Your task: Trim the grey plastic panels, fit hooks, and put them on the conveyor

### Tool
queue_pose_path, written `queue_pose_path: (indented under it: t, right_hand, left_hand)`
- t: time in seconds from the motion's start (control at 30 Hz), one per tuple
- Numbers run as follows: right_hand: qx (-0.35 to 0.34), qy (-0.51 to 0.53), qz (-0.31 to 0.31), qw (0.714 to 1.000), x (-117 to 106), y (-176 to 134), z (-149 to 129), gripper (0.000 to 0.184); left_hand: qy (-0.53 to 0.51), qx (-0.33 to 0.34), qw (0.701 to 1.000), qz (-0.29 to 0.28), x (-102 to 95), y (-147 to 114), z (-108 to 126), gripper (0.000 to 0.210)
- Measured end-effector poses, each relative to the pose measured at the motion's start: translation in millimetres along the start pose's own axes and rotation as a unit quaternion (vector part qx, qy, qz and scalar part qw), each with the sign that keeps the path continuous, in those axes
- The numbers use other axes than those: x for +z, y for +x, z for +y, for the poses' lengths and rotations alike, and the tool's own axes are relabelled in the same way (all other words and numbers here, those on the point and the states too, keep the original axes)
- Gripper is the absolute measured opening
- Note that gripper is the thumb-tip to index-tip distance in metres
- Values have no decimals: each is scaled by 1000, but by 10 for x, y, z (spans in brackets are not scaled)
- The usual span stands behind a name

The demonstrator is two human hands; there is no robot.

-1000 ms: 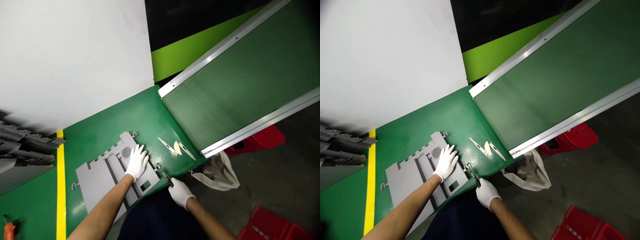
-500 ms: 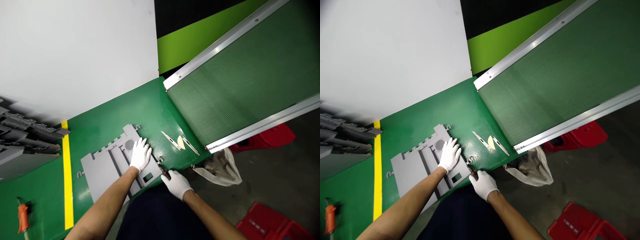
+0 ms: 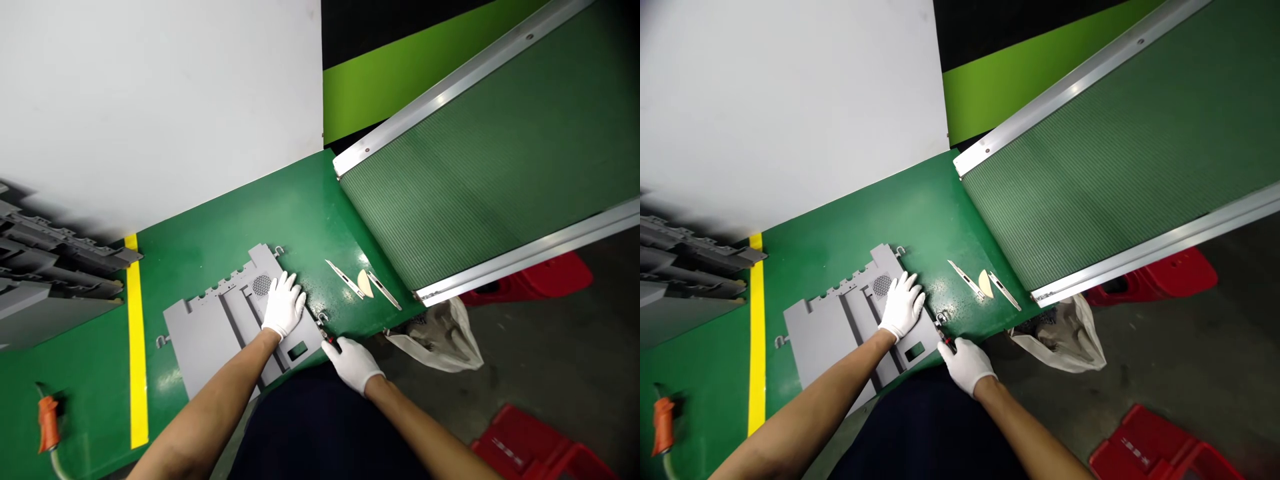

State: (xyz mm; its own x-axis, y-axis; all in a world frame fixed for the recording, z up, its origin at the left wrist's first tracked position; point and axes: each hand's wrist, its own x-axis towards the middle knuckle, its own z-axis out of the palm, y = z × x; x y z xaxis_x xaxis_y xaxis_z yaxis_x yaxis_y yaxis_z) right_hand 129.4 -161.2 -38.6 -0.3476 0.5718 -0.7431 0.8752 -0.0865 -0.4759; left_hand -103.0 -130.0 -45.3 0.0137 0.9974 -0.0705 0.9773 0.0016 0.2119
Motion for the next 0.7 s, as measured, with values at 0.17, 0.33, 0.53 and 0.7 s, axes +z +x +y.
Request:
queue_pose_path:
  t: [0.17,0.33,0.53,0.7]
  right_hand:
    - [8,-38,14,999,-37,2,-46,62]
    - [9,-46,12,999,-40,52,-77,64]
    - [-2,-73,27,997,49,126,-81,66]
    - [-15,-97,41,994,63,129,-73,66]
  left_hand:
    - [4,2,1000,6,9,2,-4,40]
    - [6,10,1000,9,33,-6,-31,39]
    - [-14,24,1000,-5,-38,10,37,43]
    - [-96,133,954,-252,-76,299,251,53]
